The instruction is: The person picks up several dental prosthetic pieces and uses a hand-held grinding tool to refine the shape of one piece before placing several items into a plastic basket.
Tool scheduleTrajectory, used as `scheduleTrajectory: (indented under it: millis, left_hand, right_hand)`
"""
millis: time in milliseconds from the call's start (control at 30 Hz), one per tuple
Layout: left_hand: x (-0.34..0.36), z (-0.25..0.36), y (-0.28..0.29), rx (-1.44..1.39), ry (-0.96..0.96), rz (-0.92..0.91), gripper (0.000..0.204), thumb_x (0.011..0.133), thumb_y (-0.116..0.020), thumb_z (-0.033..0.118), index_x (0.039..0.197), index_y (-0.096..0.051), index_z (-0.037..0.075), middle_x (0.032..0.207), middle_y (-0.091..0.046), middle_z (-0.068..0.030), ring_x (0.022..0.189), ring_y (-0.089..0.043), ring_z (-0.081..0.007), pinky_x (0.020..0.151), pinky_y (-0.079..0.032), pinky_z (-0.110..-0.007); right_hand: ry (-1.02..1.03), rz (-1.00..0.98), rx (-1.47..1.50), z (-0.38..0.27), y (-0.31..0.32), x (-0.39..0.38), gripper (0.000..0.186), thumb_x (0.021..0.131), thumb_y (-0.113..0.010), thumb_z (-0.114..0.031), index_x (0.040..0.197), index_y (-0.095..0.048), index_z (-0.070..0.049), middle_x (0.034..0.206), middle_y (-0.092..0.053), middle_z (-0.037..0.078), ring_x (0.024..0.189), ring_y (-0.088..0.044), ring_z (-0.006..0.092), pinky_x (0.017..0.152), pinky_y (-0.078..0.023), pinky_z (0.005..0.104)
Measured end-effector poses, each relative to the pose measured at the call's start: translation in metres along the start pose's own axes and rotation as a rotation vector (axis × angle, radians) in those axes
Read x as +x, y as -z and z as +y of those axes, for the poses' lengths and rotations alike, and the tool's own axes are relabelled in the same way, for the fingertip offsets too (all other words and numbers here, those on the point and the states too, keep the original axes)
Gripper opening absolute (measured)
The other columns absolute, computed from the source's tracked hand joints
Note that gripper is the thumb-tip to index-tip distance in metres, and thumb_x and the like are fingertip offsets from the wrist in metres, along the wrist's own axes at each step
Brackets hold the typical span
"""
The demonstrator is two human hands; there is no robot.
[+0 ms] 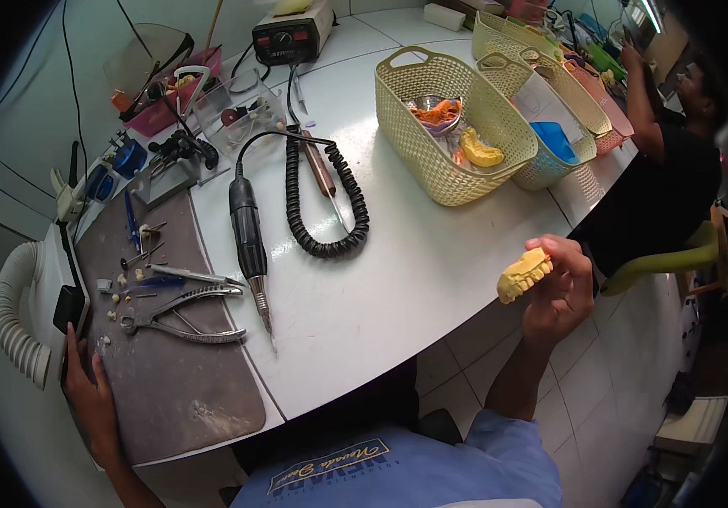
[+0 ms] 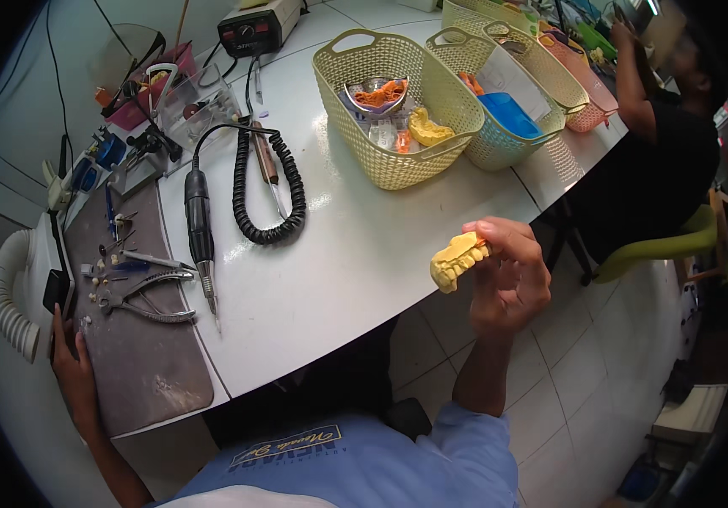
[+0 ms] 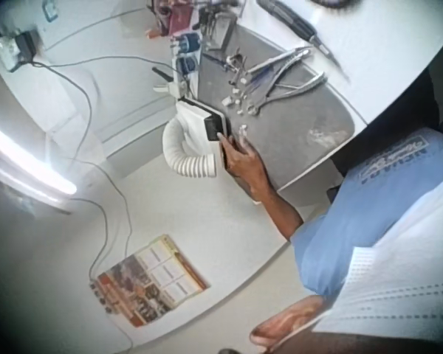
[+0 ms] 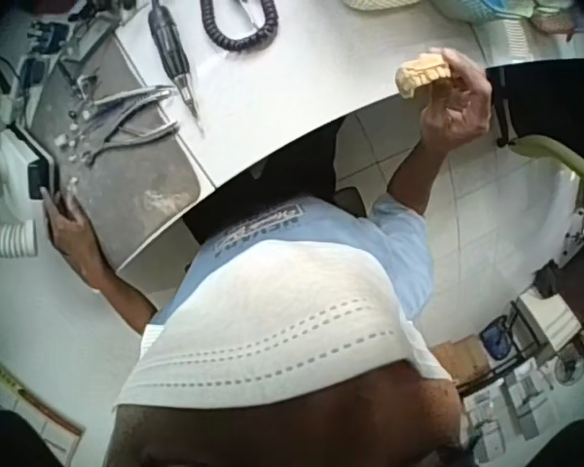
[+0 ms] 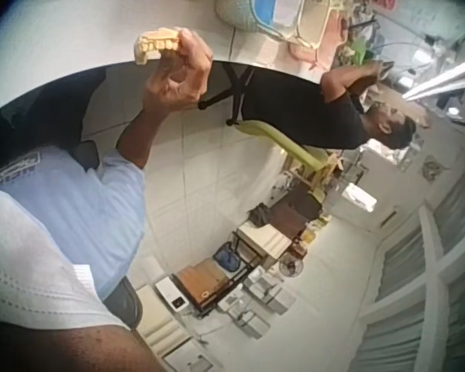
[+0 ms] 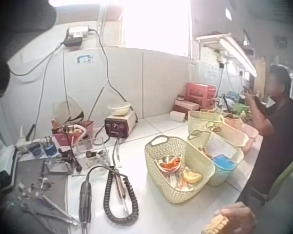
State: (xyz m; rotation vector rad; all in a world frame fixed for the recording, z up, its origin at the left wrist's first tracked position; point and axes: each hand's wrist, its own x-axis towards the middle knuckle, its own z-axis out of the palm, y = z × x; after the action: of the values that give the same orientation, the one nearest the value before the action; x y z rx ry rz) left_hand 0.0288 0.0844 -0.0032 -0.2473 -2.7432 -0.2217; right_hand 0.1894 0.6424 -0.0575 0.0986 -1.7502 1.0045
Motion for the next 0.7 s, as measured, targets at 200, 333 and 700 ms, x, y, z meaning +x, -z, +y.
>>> scheduleTrajectory:
  millis: [200,333,700]
  left_hand:
    - [-0.028,0.037,0.024,-0.07,0.082,0.045,0.047,0.102,-0.05,0.006,0.149,-0.05,0.007,0.126,-0.066,-0.0195,0.117,-0.064,-0.0309,0.102,-0.048,-0.042]
    - [-0.042,0.067,0.038,-0.143,-0.082,0.191,0.038,0.103,-0.051,0.011,0.138,-0.058,-0.001,0.118,-0.069,-0.0185,0.109,-0.067,-0.0307,0.101,-0.05,-0.042]
    - [-0.029,0.293,0.006,-0.948,-0.738,0.288,0.032,0.099,-0.062,0.025,0.115,-0.069,-0.003,0.094,-0.075,-0.015,0.089,-0.073,-0.0315,0.089,-0.058,-0.049]
  right_hand:
    - [-0.059,0.036,-0.162,0.001,0.033,0.035,0.03,0.098,-0.068,-0.012,0.124,-0.066,0.004,0.108,-0.065,0.012,0.091,-0.066,0.0143,0.078,-0.057,0.0256]
    - [-0.141,0.021,-0.155,-0.006,0.051,0.054,0.026,0.096,-0.069,-0.004,0.121,-0.067,0.005,0.105,-0.064,0.008,0.093,-0.066,0.0115,0.081,-0.057,0.0252]
    - [-0.508,0.036,0.103,-0.002,0.084,0.042,0.025,0.09,-0.075,0.001,0.11,-0.06,0.005,0.116,-0.071,0.019,0.105,-0.069,0.017,0.097,-0.055,0.0294]
